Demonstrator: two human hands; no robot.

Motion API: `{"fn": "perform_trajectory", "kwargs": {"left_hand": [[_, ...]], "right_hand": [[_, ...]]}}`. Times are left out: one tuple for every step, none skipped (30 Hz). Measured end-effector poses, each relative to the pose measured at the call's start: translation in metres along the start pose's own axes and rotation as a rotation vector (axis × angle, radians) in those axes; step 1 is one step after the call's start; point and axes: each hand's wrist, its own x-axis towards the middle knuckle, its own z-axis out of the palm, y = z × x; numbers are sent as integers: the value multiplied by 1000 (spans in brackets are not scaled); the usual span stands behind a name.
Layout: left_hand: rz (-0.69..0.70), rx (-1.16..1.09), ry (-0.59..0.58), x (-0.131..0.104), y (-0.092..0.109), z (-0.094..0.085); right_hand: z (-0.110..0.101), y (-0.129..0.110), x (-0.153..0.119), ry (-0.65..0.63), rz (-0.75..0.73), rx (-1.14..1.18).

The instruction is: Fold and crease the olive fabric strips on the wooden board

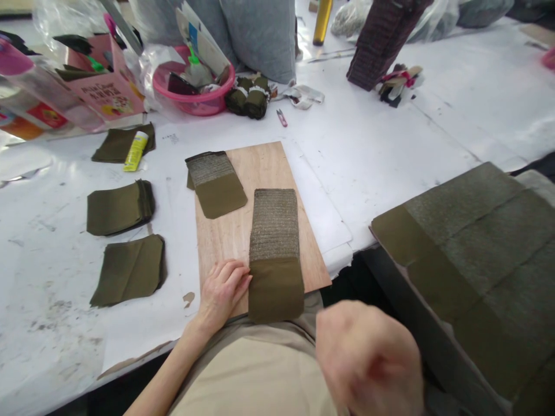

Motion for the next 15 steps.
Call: {"fn": "perform_trajectory", "kwargs": {"left_hand": [[-3,-2,2,0,0,0],[-7,-5,4,0,1,0],[-10,-8,5,1,1,-1],[-13,-11,6,1,1,-1],[-14,-13,6,1,2,-2],[-13,-14,4,1,2,-2],[-11,-14,2,1,2,-2],[-9,-13,-1,1,2,-3],[-8,-11,-1,1,2,-3],[-6,-9,-1,1,2,-3],[-5,-6,-1,1,2,-3],[-5,-4,-1,1,2,-3],[-6,-2,-2,1,2,-3],[-6,-1,-3,2,2,-3],[-7,2,-3,2,2,-3]], "right_hand": [[-5,12,15,29,28,-58],[-8,25,30,69,63,-144],[-11,38,42,114,108,-257],[-12,50,52,143,134,-364],[-12,61,59,148,151,-449],[-10,70,64,133,160,-524],[-8,77,67,114,163,-593],[-5,83,69,92,164,-655],[-2,87,71,72,163,-713],[0,90,71,58,158,-763],[1,93,73,44,152,-800],[2,95,74,31,147,-827],[2,96,76,19,142,-845],[2,98,78,6,138,-855],[1,98,80,-7,136,-860]]}}
